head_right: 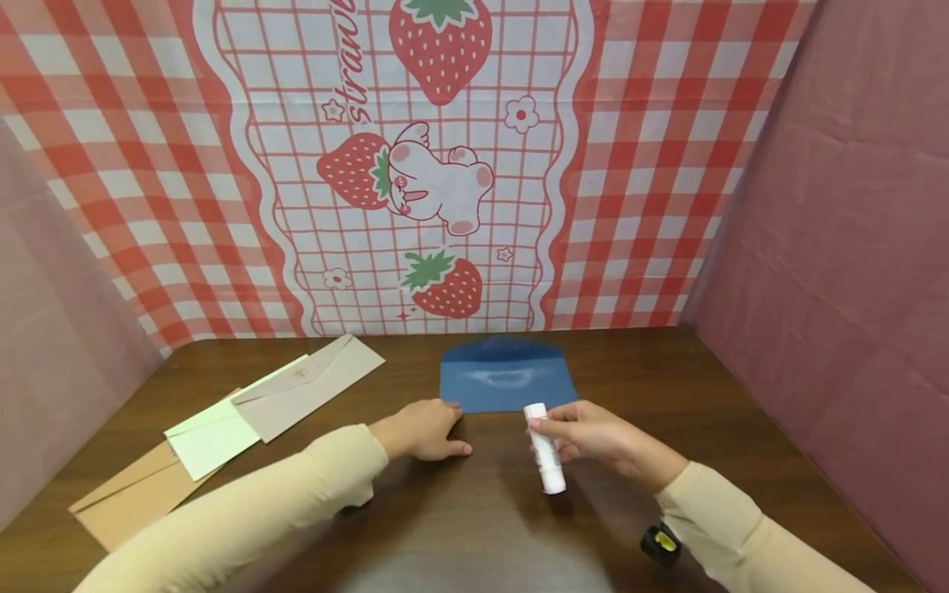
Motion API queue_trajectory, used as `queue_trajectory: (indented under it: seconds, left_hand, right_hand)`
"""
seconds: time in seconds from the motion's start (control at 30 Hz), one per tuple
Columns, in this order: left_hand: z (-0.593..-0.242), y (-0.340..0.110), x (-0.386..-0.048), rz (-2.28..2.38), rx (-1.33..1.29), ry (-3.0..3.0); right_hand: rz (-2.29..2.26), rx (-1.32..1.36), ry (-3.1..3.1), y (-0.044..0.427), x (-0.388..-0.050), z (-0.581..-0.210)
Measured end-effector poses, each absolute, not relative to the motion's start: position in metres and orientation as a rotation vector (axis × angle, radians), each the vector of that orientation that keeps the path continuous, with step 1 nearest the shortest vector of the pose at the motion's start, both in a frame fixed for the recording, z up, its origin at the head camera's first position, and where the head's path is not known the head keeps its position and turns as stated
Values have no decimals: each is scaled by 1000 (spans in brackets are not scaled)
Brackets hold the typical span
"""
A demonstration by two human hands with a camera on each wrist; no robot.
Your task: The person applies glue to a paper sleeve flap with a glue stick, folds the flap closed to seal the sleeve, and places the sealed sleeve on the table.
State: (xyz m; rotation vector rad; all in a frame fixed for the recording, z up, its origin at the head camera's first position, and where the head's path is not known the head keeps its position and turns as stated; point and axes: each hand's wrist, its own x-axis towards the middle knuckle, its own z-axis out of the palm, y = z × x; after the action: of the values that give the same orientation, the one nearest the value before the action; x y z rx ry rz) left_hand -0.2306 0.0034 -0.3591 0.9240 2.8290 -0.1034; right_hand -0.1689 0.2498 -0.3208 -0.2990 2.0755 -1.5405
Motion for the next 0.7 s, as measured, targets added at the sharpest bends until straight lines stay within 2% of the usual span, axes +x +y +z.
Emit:
queue_trajectory:
  seconds: [0.43,0.7]
  left_hand:
    - [-357,-49,-163,-118,995,2811]
    - [-358,-73,-133,-46,1115,2811]
  right_hand:
    - [-1541,-334,2075,243,-177,-324]
    - [-1510,-357,2121,230,-183,-323]
